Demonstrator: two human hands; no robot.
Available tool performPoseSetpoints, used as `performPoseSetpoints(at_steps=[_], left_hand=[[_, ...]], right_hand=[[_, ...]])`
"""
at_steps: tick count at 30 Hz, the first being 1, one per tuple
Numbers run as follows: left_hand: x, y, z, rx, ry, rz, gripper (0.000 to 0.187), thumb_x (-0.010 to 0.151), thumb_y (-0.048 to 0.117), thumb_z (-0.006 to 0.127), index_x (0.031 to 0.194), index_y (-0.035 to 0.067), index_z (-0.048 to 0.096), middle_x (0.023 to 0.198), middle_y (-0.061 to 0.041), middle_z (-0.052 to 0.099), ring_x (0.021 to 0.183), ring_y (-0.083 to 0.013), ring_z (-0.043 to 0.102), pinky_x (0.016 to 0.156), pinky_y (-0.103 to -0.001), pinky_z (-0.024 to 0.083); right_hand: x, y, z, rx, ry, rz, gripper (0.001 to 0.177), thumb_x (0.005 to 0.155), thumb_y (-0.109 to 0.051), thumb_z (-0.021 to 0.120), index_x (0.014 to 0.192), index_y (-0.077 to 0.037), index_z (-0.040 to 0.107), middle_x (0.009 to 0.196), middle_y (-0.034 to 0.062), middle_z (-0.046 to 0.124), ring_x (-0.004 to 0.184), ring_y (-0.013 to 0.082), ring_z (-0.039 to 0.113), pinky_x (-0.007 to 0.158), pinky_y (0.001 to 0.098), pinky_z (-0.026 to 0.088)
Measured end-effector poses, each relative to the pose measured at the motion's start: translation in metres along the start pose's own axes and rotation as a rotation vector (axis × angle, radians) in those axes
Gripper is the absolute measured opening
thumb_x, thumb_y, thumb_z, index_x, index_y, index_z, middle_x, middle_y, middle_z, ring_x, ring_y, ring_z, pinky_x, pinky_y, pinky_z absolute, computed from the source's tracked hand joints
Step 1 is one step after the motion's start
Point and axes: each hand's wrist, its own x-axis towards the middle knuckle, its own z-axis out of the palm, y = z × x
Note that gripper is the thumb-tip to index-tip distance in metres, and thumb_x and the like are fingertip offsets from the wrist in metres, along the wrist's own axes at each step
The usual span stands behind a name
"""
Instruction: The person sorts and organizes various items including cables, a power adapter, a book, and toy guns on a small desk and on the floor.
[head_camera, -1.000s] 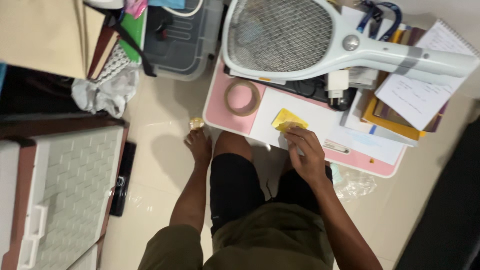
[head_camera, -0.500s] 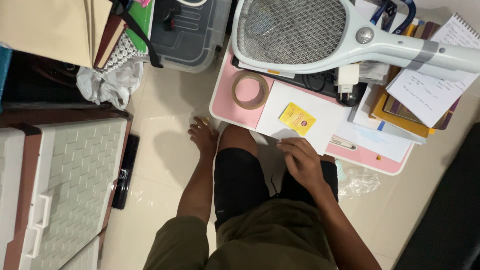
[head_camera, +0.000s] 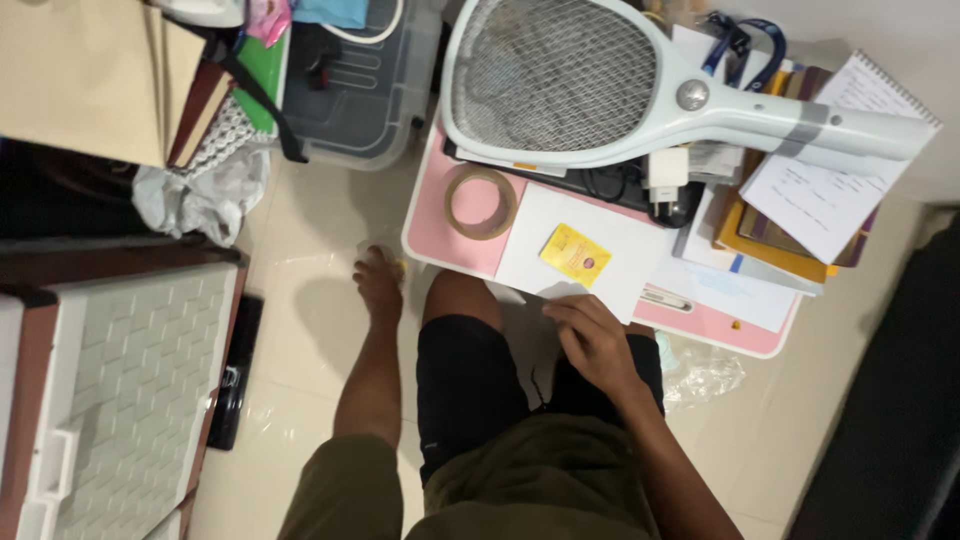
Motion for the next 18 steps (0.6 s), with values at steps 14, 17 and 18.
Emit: performPoseSetpoints(at_steps=[14, 17, 18], left_hand=[[-0.017, -0.026, -0.025, -0.241, -0.147, 0.277, 0.108, 0.056, -0.008, 0.090, 0.146, 0.028, 0.041, 0.129, -0.020, 0.035, 0.121, -0.0460, 0.047, 0.094, -0.054, 0.056], [-0.014, -0.015, -0.026, -0.040, -0.109, 0.196, 0.101, 0.057, 0.002, 0.094, 0.140, 0.030, 0.043, 0.126, -0.015, 0.037, 0.122, -0.0390, 0.049, 0.089, -0.060, 0.054], [-0.012, -0.012, -0.028, -0.041, -0.111, 0.203, 0.101, 0.057, 0.002, 0.094, 0.140, 0.030, 0.043, 0.126, -0.015, 0.037, 0.122, -0.0390, 0.049, 0.089, -0.060, 0.054]], right_hand=[[0.015, -0.003, -0.005, 0.005, 0.084, -0.038, 0.022, 0.086, 0.009, 0.066, 0.105, 0.000, 0.073, 0.107, 0.0135, 0.071, 0.099, 0.0282, 0.069, 0.083, 0.0361, 0.056], [0.018, -0.007, -0.003, 0.020, 0.066, -0.054, 0.024, 0.085, 0.009, 0.066, 0.106, -0.001, 0.073, 0.107, 0.0128, 0.071, 0.099, 0.0275, 0.069, 0.082, 0.0354, 0.056], [0.018, -0.008, -0.003, 0.023, 0.068, -0.056, 0.024, 0.084, 0.009, 0.066, 0.105, -0.001, 0.074, 0.107, 0.0123, 0.072, 0.100, 0.0269, 0.069, 0.082, 0.0344, 0.056]])
